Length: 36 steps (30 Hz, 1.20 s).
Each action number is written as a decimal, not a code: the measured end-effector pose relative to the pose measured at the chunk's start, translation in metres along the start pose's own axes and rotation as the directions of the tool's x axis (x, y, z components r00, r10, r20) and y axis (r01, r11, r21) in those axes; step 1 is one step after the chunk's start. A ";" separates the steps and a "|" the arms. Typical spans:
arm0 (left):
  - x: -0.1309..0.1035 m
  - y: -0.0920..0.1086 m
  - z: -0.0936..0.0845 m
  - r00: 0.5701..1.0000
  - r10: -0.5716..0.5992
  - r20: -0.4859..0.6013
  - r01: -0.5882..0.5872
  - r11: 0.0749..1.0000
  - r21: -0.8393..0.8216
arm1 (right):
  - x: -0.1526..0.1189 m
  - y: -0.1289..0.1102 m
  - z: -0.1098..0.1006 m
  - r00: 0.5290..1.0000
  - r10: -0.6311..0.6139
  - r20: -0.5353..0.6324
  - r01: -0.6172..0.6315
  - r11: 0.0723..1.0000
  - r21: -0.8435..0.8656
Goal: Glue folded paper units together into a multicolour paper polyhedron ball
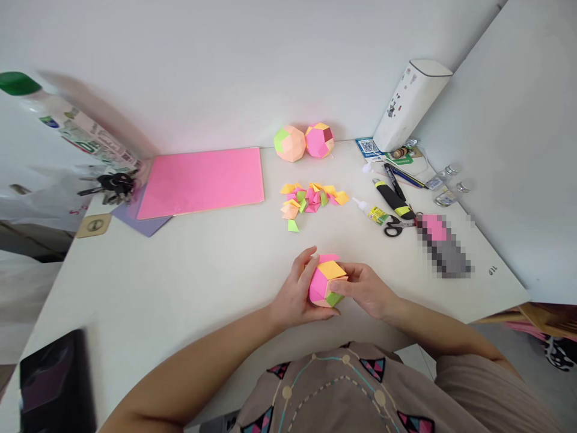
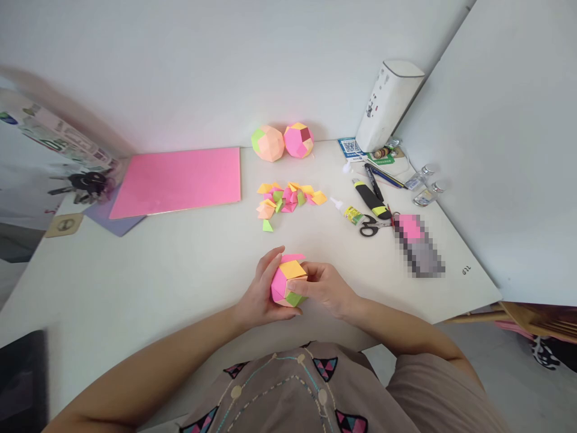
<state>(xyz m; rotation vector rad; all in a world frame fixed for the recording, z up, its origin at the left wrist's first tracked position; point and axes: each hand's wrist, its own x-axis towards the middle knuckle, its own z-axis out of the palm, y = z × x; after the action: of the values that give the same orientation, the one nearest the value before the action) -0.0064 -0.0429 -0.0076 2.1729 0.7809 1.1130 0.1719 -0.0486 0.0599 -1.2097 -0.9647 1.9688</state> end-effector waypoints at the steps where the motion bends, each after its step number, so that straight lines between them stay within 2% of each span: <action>1: 0.000 0.000 0.000 1.000 0.003 -0.002 -0.003 1.000 0.003 | 0.000 0.000 0.000 1.000 0.000 0.003 0.000 1.000 -0.002; 9: -0.001 0.001 0.003 0.989 0.141 -0.043 -0.137 0.987 0.080 | 0.000 0.003 0.001 1.000 -0.005 -0.002 0.005 1.000 -0.001; 20: -0.003 0.006 0.003 0.993 0.116 -0.014 -0.111 0.973 0.200 | -0.002 0.001 0.000 0.999 -0.040 -0.002 0.040 0.996 -0.081; 31: -0.007 0.015 0.006 0.997 0.071 -0.042 -0.055 0.946 0.318 | 0.000 0.002 -0.004 0.998 0.008 0.056 -0.005 0.999 -0.037; 36: -0.011 0.019 0.006 0.997 0.073 -0.001 -0.066 0.904 0.423 | 0.002 -0.005 -0.010 0.994 0.056 0.090 -0.050 0.997 -0.066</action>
<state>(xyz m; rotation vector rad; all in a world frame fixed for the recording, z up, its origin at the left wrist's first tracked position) -0.0025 -0.0649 -0.0026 2.5684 1.0384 1.0727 0.1815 -0.0417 0.0604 -1.1992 -1.0585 2.0651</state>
